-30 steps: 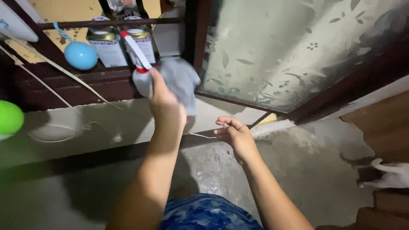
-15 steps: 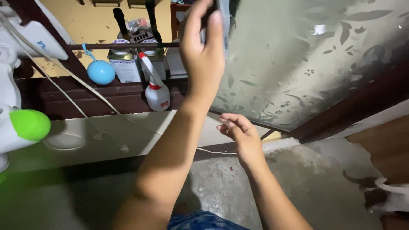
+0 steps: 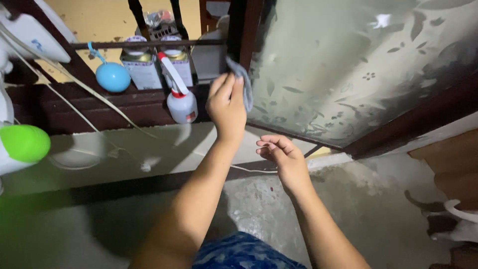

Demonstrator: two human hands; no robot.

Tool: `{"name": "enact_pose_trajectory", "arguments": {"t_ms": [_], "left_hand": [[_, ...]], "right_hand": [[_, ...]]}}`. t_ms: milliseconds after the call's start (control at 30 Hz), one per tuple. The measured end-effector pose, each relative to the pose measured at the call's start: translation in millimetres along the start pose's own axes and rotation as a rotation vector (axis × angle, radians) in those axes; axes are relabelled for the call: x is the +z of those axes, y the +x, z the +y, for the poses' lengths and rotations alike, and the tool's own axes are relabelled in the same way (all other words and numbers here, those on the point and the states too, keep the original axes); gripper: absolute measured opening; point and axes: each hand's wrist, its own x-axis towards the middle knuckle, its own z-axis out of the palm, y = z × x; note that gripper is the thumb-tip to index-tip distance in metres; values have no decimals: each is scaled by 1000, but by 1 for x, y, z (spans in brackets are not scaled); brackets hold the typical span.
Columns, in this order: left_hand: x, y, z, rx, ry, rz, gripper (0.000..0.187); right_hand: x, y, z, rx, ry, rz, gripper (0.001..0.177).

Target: The recorder sprays a glass door with cleaning liquid and wipes it with a cloth.

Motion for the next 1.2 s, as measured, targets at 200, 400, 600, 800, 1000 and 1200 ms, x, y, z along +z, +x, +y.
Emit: {"name": "enact_pose_trajectory", "arguments": {"t_ms": [200, 400, 600, 800, 1000, 1200], "left_hand": [[-14, -60, -65, -140, 14, -69, 17], [-19, -88, -98, -240, -8, -99, 18], [-22, -129, -123, -493, 92, -40, 22], [-6, -151, -140, -1066, -889, 280, 37], [20, -135, -118, -1086, -916, 314, 39], [59, -176, -94, -1225, -832, 276, 34]], "right_hand": [[-2, -11, 3, 71, -25, 27, 28], [-17, -17, 21, 74, 7, 28, 28], [-20, -26, 24, 102, 27, 43, 27], [-37, -37, 18, 115, 73, 88, 26], [-56, -44, 22, 122, 71, 149, 27], [-74, -47, 23, 139, 57, 178, 27]]}}
